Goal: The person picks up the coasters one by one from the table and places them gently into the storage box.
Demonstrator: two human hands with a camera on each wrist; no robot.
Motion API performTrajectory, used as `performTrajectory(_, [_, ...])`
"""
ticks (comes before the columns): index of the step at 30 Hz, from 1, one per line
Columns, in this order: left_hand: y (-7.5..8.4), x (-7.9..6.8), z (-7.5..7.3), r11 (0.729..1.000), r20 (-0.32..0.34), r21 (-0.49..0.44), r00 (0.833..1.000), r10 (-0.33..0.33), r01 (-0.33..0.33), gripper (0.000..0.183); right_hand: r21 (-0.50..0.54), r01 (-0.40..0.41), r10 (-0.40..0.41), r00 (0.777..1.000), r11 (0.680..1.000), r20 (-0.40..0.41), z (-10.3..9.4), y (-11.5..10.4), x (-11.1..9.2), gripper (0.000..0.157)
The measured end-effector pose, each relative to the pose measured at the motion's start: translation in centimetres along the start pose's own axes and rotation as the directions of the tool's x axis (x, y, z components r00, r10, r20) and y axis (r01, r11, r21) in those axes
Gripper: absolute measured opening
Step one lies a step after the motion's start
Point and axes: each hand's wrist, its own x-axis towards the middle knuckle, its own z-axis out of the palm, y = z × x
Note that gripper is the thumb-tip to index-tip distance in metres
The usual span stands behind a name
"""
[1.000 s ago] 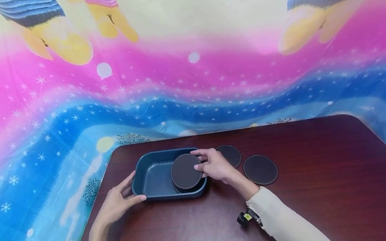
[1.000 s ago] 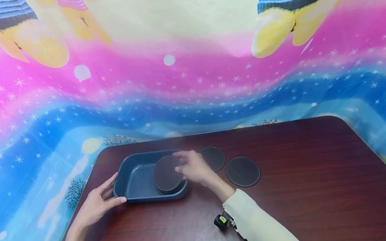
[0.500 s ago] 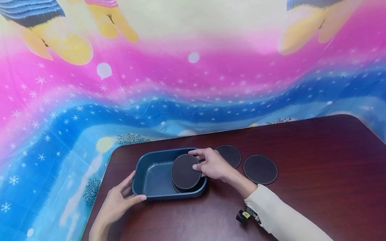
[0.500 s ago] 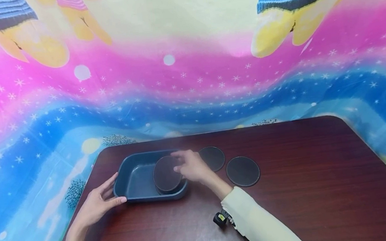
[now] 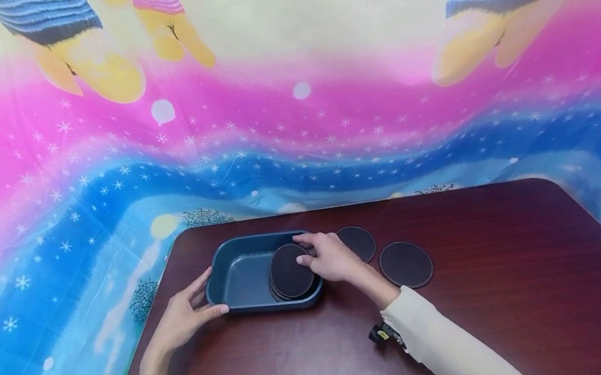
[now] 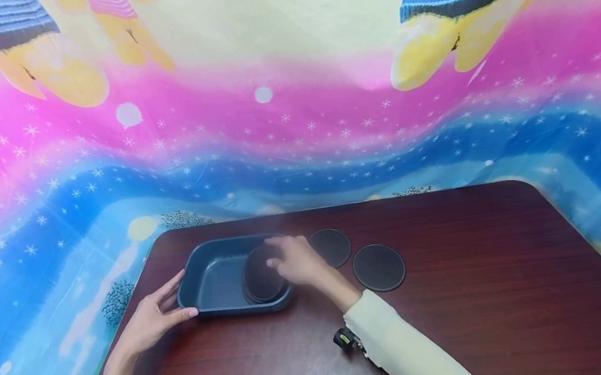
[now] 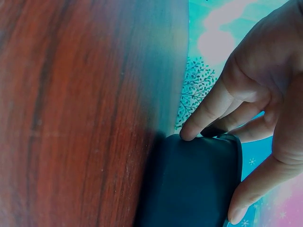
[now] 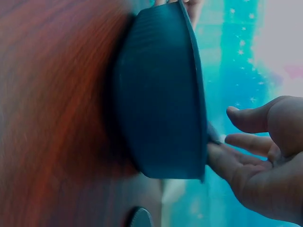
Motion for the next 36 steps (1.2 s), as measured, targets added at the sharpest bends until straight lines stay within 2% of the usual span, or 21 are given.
performTrajectory(3, [0.0, 0.0, 0.0, 1.0, 0.003, -0.005, 1.0, -0.002, 0.002, 0.096, -0.046, 0.047, -0.048, 0.998, 0.998, -0.034, -0.7, -0.1, -0.4, 0.05])
performTrajectory(10, [0.0, 0.1, 0.0, 1.0, 0.001, -0.009, 1.0, -0.01, 0.01, 0.096, 0.048, 0.075, -0.071, 0.994, 0.996, -0.081, -3.3, 1.3, -2.1, 0.055])
performTrajectory(14, [0.0, 0.1, 0.0, 1.0, 0.001, -0.011, 1.0, -0.01, 0.01, 0.096, 0.121, 0.049, -0.037, 0.995, 0.991, -0.098, -5.1, 3.3, -3.6, 0.059])
performTrajectory(17, [0.0, 0.1, 0.0, 1.0, 0.003, -0.012, 1.0, -0.008, 0.008, 0.096, 0.134, 0.03, -0.015, 0.994, 0.99, -0.112, -6.5, 5.5, -4.9, 0.063])
performTrajectory(22, [-0.1, 0.1, 0.0, 1.0, 0.005, -0.013, 1.0, -0.013, 0.013, 0.096, 0.068, 0.016, -0.007, 0.991, 0.998, -0.135, -8.8, 8.8, -7.3, 0.068])
performTrajectory(26, [-0.2, 0.1, 0.0, 1.0, 0.005, -0.016, 1.0, -0.015, 0.015, 0.096, 0.004, -0.03, 0.03, 0.99, 1.0, -0.137, -10.3, 11.0, -9.1, 0.07])
performTrajectory(36, [-0.2, 0.1, 0.1, 0.999, 0.005, -0.041, 1.0, -0.011, 0.012, 0.096, -0.123, -0.115, 0.096, 0.984, 0.986, -0.153, -12.5, 14.4, -11.7, 0.077])
